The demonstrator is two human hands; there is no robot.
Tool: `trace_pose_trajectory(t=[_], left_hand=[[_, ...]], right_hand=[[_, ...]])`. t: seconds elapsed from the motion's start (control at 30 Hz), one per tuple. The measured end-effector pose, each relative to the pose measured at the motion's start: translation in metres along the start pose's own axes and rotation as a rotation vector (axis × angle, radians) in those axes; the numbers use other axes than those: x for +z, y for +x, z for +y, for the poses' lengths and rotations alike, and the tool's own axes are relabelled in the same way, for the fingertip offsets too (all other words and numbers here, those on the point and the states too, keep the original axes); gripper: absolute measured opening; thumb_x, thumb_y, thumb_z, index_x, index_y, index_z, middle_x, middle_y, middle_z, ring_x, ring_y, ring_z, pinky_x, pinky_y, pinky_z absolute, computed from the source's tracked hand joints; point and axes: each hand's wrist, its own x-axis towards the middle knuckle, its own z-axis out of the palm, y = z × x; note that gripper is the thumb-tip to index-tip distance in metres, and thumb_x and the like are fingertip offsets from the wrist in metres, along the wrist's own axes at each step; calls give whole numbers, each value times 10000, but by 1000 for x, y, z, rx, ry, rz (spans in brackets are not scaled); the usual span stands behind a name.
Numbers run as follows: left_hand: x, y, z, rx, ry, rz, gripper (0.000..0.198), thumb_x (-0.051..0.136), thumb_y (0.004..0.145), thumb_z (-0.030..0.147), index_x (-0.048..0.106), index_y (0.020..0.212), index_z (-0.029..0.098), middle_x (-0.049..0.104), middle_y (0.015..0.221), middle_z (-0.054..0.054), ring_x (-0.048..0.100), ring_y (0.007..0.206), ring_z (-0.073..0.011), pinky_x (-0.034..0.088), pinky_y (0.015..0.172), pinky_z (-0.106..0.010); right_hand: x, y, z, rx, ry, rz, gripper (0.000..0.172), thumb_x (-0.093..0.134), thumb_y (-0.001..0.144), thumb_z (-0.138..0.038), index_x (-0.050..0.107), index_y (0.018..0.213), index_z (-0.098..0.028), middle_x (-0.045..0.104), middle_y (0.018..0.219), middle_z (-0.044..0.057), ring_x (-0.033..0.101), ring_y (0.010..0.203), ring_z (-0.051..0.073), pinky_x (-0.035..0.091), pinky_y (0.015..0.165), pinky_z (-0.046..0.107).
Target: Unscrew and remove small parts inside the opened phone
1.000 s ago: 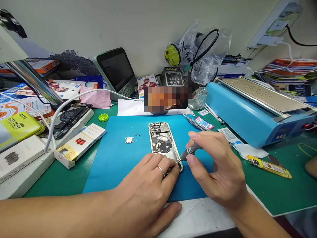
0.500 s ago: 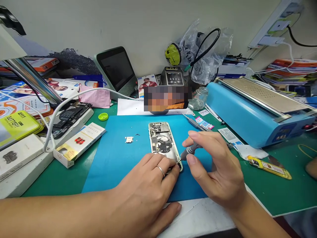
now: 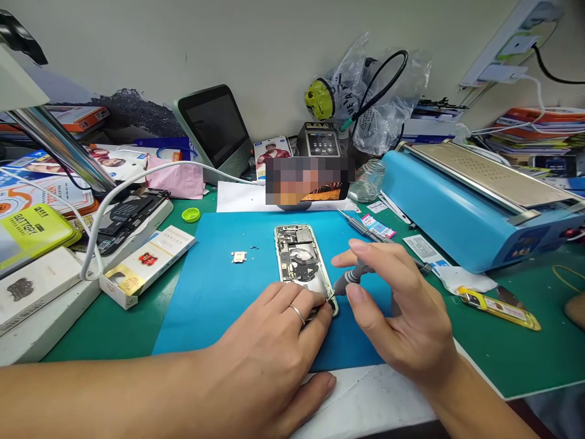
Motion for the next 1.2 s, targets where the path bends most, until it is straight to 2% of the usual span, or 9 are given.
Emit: trace_pose_trajectory(t=[0.4, 0.6, 0.77, 0.87, 1.03, 1.2], left_hand=[[1, -1, 1, -3, 3, -6, 504, 575, 1016, 350, 539, 1414, 44, 576, 1295, -180, 531, 1117, -330, 510, 963, -525], [0, -1, 1, -8, 9, -14, 502, 556, 1029, 353, 530, 1427, 48, 574, 1302, -183, 529, 1127, -332, 511, 965, -526], [-1, 0, 1, -8, 7, -33, 523, 551, 1032, 370, 521, 1444, 49, 575, 1303, -186, 535, 1126, -340, 511, 958, -533], [-1, 1, 0, -9, 21, -29, 508, 545, 1036, 374, 526, 1436, 61, 580, 1299, -179, 539, 1124, -338, 501, 954, -532], [-2, 0, 0, -17, 9, -26, 473, 548, 1040, 387, 534, 1408, 90, 578, 1319, -157, 534, 1159, -327, 456, 1010, -535], [-1, -1, 0, -26, 13, -35, 424, 539, 1045, 397, 542, 1368, 124, 574, 1346, -139, 523, 1198, -318, 420, 1044, -533]], right_hand=[[2, -1, 3, -19, 40, -15, 727, 640, 853, 40, 483, 1525, -190, 705, 1052, 69, 638, 955, 215, 573, 846, 400], [4, -6, 4, 72, 95, 49, 799, 650, 868, 16, 419, 1574, -279, 703, 1064, 61, 685, 912, 224, 630, 798, 431], [3, -8, 6, 216, 91, 229, 684, 666, 899, -45, 503, 1509, -308, 703, 1049, 58, 715, 868, 228, 646, 799, 452], [2, -9, 8, 286, 15, 269, 621, 697, 906, -101, 539, 1472, -300, 725, 1079, 65, 720, 865, 241, 637, 803, 468], [1, -6, 12, 363, -70, 333, 551, 719, 919, -173, 567, 1438, -279, 739, 1018, 60, 728, 871, 262, 615, 793, 459], [2, -7, 13, 452, -159, 347, 513, 731, 932, -270, 584, 1423, -275, 749, 1083, 83, 734, 859, 271, 612, 801, 462]])
